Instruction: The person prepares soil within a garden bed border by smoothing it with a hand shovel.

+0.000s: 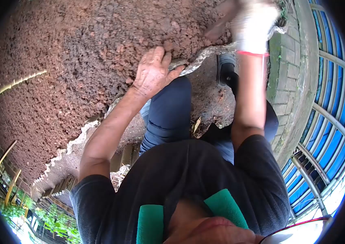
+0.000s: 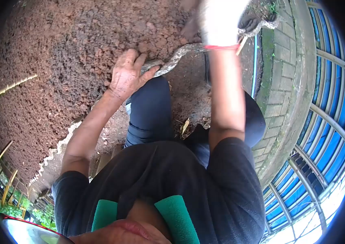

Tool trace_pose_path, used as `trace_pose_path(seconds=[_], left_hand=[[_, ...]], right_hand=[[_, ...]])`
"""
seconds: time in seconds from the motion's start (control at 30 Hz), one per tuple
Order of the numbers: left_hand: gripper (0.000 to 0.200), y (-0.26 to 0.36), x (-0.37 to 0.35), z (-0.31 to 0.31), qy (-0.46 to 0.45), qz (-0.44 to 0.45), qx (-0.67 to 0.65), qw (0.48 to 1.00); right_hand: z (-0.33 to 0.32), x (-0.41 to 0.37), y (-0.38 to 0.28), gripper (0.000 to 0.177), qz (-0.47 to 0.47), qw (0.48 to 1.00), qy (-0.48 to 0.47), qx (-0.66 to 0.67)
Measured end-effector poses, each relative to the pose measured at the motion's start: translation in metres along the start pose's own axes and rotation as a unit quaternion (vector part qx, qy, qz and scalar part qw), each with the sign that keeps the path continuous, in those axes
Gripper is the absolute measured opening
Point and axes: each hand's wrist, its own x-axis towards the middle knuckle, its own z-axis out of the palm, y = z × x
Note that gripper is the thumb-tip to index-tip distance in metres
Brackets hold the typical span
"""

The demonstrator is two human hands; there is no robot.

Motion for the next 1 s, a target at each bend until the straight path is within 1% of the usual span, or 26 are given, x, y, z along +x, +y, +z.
trace_pose_path(seconds=[0.03,0.07,0.1,0.13,0.17,0.2,0.23,0.27,0.33,0.37,0.4,0.43,0.47,0.5,0.53,0.6,0.63,0.7,0.77,0.8,0.83,0.87,0.9,0.93,0.97,1.0], left_hand=[[0.05,0.0,-0.001,0.001,0.01,0.002,-0.004,1.0],[0.053,-0.002,-0.004,0.005,0.005,0.007,0.008,1.0],[0.054,-0.002,-0.001,0.002,0.01,-0.009,0.008,1.0],[0.055,0.001,-0.001,-0.001,0.009,-0.026,0.003,1.0],[0.056,0.004,-0.001,-0.001,0.009,-0.043,-0.002,0.999],[0.059,0.004,-0.001,0.001,0.03,-0.042,0.002,0.999],[0.059,0.003,-0.001,0.001,0.023,-0.035,0.005,0.999],[0.059,0.002,-0.002,0.0,0.017,-0.028,0.009,0.999],[0.057,0.0,-0.003,-0.001,0.014,-0.01,0.011,1.0],[0.056,-0.001,-0.003,-0.001,0.021,-0.007,0.009,1.0],[0.054,-0.001,-0.004,0.001,0.027,-0.002,0.002,1.0],[0.053,0.0,-0.004,0.003,0.034,0.008,-0.008,0.999],[0.048,-0.001,-0.004,0.005,0.056,0.022,-0.011,0.998],[0.048,-0.002,0.002,0.004,0.058,0.024,-0.002,0.998],[0.049,0.0,0.002,-0.001,0.053,0.016,0.004,0.998],[0.048,0.0,-0.002,0.0,0.05,0.007,-0.002,0.999],[0.048,0.0,-0.003,0.0,0.044,0.007,-0.004,0.999],[0.047,0.0,-0.002,0.001,0.038,0.011,-0.002,0.999],[0.046,0.001,-0.003,0.001,0.014,0.006,-0.005,1.0],[0.045,0.002,-0.005,0.0,0.007,0.005,-0.011,1.0],[0.044,0.001,-0.004,0.0,0.004,0.002,-0.015,1.0],[0.048,0.0,-0.002,-0.001,0.028,0.019,-0.019,0.999],[0.048,-0.001,-0.002,-0.001,0.032,0.019,-0.013,0.999],[0.049,-0.002,-0.001,0.0,0.034,0.018,-0.009,0.999],[0.05,0.0,-0.002,0.0,0.033,0.019,-0.005,0.999],[0.051,0.002,-0.001,-0.003,0.018,0.007,-0.012,1.0]], right_hand=[[0.009,-0.012,0.035,0.01,-0.08,0.994,0.043,-0.057],[0.021,-0.018,0.02,0.008,-0.044,0.997,0.01,-0.057],[0.031,-0.027,-0.003,0.009,-0.006,0.998,-0.02,-0.055],[0.04,-0.03,-0.031,0.012,0.016,0.981,-0.103,0.162],[0.047,-0.028,-0.049,0.014,0.034,0.97,-0.105,0.218],[0.054,-0.025,-0.062,0.016,0.038,0.961,-0.074,0.264],[0.057,-0.023,-0.072,0.019,0.031,0.947,-0.047,0.318],[0.062,-0.023,-0.079,0.021,0.014,0.943,-0.034,0.331],[0.073,-0.023,-0.057,0.02,-0.025,0.977,0.002,0.21],[0.074,-0.022,-0.014,0.02,-0.094,0.994,-0.027,0.049],[0.076,-0.027,0.038,0.018,-0.036,0.994,-0.068,0.078],[0.074,-0.031,0.068,0.017,0.019,0.989,-0.106,0.103],[0.065,-0.029,0.037,0.016,0.093,0.977,-0.111,0.158],[0.059,-0.019,-0.002,0.015,0.165,0.956,-0.117,0.212],[0.055,-0.006,-0.016,0.016,0.038,0.98,-0.027,0.196],[0.024,0.003,-0.078,0.026,0.029,0.932,-0.17,0.319],[0.012,0.015,-0.082,0.028,-0.012,0.969,-0.06,0.241],[0.002,0.001,-0.071,0.024,-0.012,0.983,-0.015,0.182],[0.0,-0.026,-0.01,0.013,0.169,0.98,0.008,0.104],[-0.007,-0.023,0.039,0.013,0.104,0.988,0.049,0.1],[0.005,-0.021,0.005,0.014,0.179,0.972,0.027,0.148],[0.003,-0.007,-0.007,0.016,0.143,0.975,-0.015,0.167],[-0.001,0.004,-0.02,0.018,0.114,0.975,-0.053,0.183],[0.017,0.011,-0.072,0.021,0.126,0.97,-0.035,0.202],[0.019,0.022,-0.09,0.02,0.056,0.983,-0.016,0.177],[0.006,0.047,-0.1,0.02,-0.055,0.989,-0.086,0.108]])
